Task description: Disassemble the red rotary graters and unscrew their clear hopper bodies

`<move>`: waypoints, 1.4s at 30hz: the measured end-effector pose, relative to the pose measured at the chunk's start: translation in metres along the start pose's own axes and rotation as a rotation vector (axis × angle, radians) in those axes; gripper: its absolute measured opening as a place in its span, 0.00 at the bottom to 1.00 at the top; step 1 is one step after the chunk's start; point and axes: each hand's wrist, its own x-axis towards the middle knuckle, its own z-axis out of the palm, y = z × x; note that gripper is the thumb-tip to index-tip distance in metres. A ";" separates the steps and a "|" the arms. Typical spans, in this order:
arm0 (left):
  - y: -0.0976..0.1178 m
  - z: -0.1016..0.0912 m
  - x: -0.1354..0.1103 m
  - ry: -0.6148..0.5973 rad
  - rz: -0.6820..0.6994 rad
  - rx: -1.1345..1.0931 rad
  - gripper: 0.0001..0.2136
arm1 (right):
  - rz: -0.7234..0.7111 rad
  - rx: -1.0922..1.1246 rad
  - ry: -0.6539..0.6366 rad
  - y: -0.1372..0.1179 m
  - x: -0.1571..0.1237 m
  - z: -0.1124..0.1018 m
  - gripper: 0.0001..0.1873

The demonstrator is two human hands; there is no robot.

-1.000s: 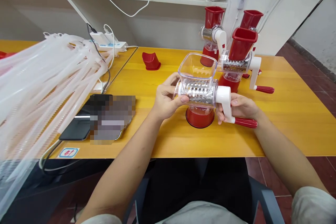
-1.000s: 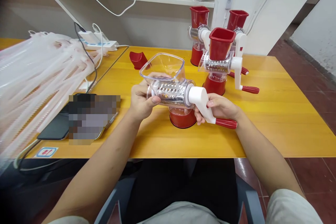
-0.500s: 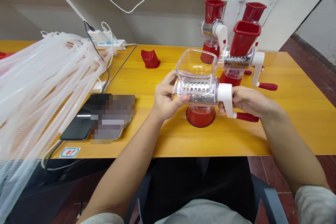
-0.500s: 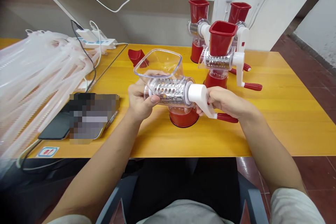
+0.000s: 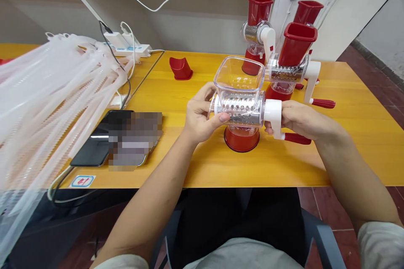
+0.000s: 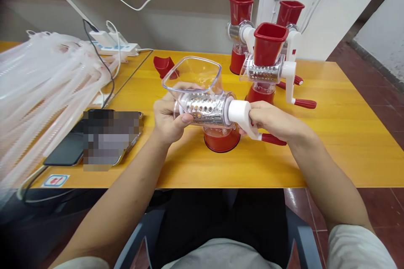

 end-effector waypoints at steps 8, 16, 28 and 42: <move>0.000 -0.003 0.000 -0.014 -0.050 0.027 0.29 | -0.020 0.055 -0.044 -0.002 -0.009 -0.002 0.10; 0.001 -0.002 0.000 0.007 -0.003 0.061 0.27 | -0.056 0.135 -0.051 0.000 -0.019 -0.012 0.10; 0.003 -0.006 0.001 0.171 -0.296 -0.034 0.30 | -0.066 0.098 0.054 -0.002 -0.035 -0.028 0.21; -0.014 -0.091 0.019 0.568 -0.477 -0.144 0.17 | 0.254 -0.396 0.605 0.044 -0.195 -0.090 0.30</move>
